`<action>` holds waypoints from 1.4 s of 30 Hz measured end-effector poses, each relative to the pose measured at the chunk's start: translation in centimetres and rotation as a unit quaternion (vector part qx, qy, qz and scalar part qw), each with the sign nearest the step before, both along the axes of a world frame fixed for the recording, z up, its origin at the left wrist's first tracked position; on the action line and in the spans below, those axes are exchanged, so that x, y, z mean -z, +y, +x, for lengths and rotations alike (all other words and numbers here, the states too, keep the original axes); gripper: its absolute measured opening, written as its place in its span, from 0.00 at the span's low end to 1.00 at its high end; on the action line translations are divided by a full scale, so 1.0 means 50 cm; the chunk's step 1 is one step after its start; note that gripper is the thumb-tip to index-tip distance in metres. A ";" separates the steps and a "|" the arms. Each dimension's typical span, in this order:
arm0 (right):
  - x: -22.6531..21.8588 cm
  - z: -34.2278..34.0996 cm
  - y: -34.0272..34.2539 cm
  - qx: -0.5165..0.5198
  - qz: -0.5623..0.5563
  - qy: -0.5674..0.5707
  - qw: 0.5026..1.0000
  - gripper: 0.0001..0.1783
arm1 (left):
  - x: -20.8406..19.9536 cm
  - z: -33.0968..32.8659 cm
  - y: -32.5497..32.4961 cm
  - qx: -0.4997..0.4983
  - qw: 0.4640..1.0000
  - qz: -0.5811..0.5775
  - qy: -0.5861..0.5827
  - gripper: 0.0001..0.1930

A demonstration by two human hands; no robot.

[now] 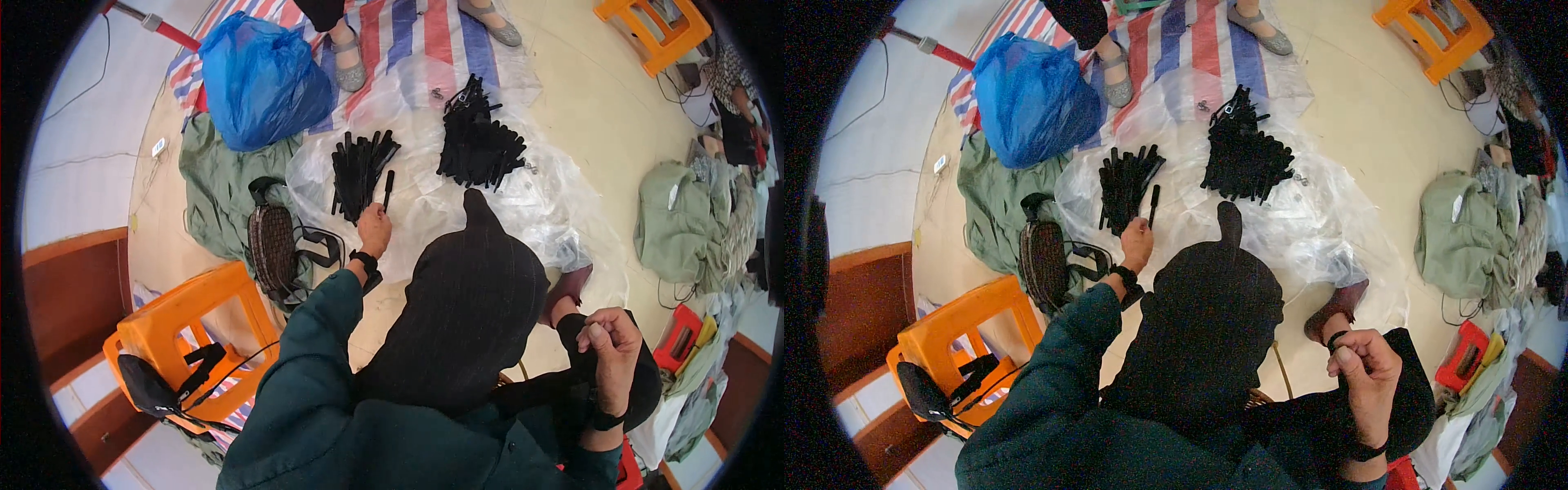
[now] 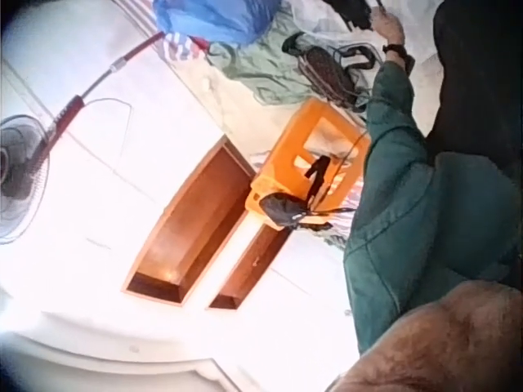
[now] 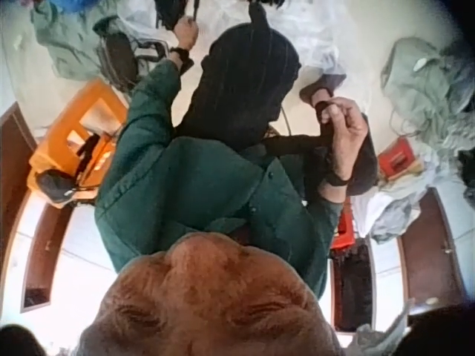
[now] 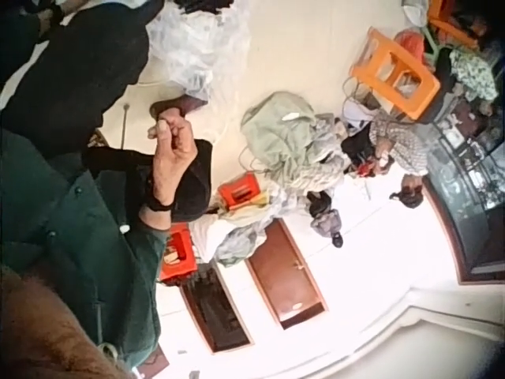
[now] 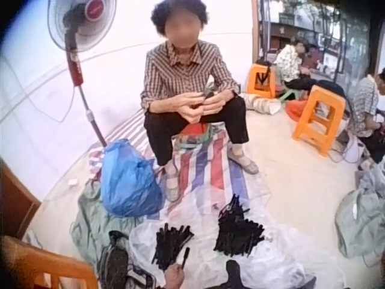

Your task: Assembling small black plastic buckle and strap components by hand.

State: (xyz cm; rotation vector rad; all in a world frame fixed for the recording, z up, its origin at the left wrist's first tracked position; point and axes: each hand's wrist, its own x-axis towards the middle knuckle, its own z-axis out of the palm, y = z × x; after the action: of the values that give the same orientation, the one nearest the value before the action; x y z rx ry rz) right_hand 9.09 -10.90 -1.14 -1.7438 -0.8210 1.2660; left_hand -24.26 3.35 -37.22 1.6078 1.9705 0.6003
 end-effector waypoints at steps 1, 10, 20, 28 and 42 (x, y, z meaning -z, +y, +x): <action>0.000 -0.004 0.001 -0.003 -0.004 0.001 1.000 0.05 | 0.004 -0.008 0.004 0.005 1.000 0.015 0.019 0.07; 0.025 0.003 0.020 0.002 -0.031 0.010 0.999 0.03 | 0.020 0.058 0.101 0.020 0.989 -0.070 0.130 0.15; 0.070 0.035 0.007 -0.023 -0.034 0.036 0.998 0.03 | 0.047 0.039 0.098 0.091 0.971 -0.113 0.189 0.10; 0.100 0.028 0.009 -0.059 -0.033 0.051 0.996 0.04 | 0.056 -0.014 0.096 0.085 0.991 -0.011 0.104 0.10; 0.391 0.135 0.176 -0.051 -0.060 -0.132 0.988 0.08 | -0.864 0.231 0.114 0.270 0.769 -0.214 -0.538 0.11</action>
State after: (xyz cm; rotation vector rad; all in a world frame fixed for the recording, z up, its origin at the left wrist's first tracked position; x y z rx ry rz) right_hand 15.86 -2.09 -20.69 -2.0179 -1.0127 1.1859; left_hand -12.71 9.08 5.96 1.0348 0.6624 0.5707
